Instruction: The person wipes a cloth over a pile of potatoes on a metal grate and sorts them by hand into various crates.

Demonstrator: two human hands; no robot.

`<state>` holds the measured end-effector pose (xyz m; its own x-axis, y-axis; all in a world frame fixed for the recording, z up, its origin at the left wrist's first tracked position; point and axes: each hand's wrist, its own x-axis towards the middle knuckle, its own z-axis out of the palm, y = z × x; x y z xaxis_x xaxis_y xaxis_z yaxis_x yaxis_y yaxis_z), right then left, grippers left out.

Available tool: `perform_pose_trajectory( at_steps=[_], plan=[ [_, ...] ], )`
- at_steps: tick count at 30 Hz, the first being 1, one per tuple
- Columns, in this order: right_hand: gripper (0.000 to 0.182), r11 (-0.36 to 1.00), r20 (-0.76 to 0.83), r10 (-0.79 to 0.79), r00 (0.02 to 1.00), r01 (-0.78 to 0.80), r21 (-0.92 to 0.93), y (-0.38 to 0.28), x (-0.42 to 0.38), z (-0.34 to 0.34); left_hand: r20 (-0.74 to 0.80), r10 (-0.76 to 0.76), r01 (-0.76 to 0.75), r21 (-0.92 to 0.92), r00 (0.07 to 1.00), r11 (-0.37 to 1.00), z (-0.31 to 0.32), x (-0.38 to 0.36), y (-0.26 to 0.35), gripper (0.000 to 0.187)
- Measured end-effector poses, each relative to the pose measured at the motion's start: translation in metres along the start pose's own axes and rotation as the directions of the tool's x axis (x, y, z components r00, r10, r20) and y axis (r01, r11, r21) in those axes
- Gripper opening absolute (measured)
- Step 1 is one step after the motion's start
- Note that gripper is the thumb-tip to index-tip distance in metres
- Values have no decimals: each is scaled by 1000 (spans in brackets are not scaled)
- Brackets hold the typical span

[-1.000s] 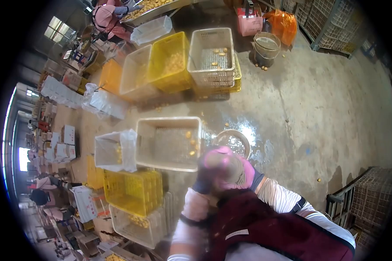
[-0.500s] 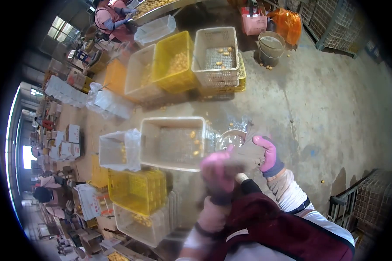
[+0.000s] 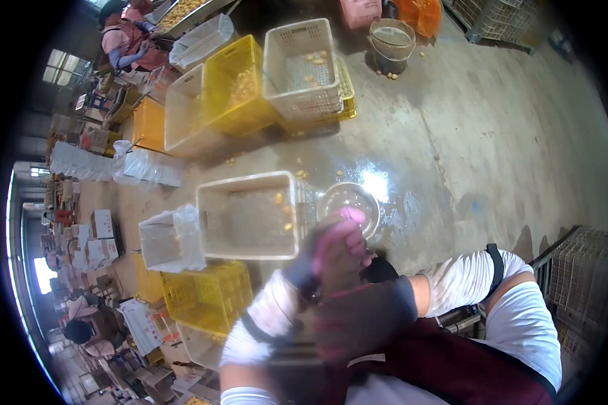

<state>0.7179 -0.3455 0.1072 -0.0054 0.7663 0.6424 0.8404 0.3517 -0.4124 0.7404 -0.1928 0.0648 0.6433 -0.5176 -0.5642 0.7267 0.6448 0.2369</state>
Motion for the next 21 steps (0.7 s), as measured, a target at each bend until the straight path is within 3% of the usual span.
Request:
perform_pose_trajectory(
  at_steps=[2,4,6,7,9,12,14,16,20,21],
  plan=[
    [17,991,43,137,990,-137,5,0,-7,15,-63,166,-115,482,984,869,18,-2,8,13],
    [19,966,178,243,953,-255,46,7,-4,16,-120,202,-77,649,972,757,22,8,14,17],
    [20,927,360,309,880,-364,93,24,4,11,-236,97,53,559,967,827,17,23,17,18],
    [20,902,447,329,832,-417,111,30,7,9,-202,75,51,554,977,831,3,32,16,17],
    [21,925,468,280,838,-365,101,38,0,18,-126,27,46,546,992,836,-37,58,11,16],
    [20,913,523,291,801,-395,99,57,-18,41,31,243,-133,899,970,416,-58,76,-6,15],
    [20,877,556,340,758,-470,105,71,-36,68,278,358,-318,946,891,57,-77,91,-16,14],
    [20,828,566,404,719,-550,107,83,-57,97,398,447,-416,907,801,-63,-110,113,-28,11],
    [19,683,509,575,640,-718,132,101,-103,142,97,629,-334,903,771,270,-135,138,-39,13],
    [19,633,489,620,613,-759,149,104,-116,150,88,647,-312,919,757,241,-135,136,-40,14]
  ],
)
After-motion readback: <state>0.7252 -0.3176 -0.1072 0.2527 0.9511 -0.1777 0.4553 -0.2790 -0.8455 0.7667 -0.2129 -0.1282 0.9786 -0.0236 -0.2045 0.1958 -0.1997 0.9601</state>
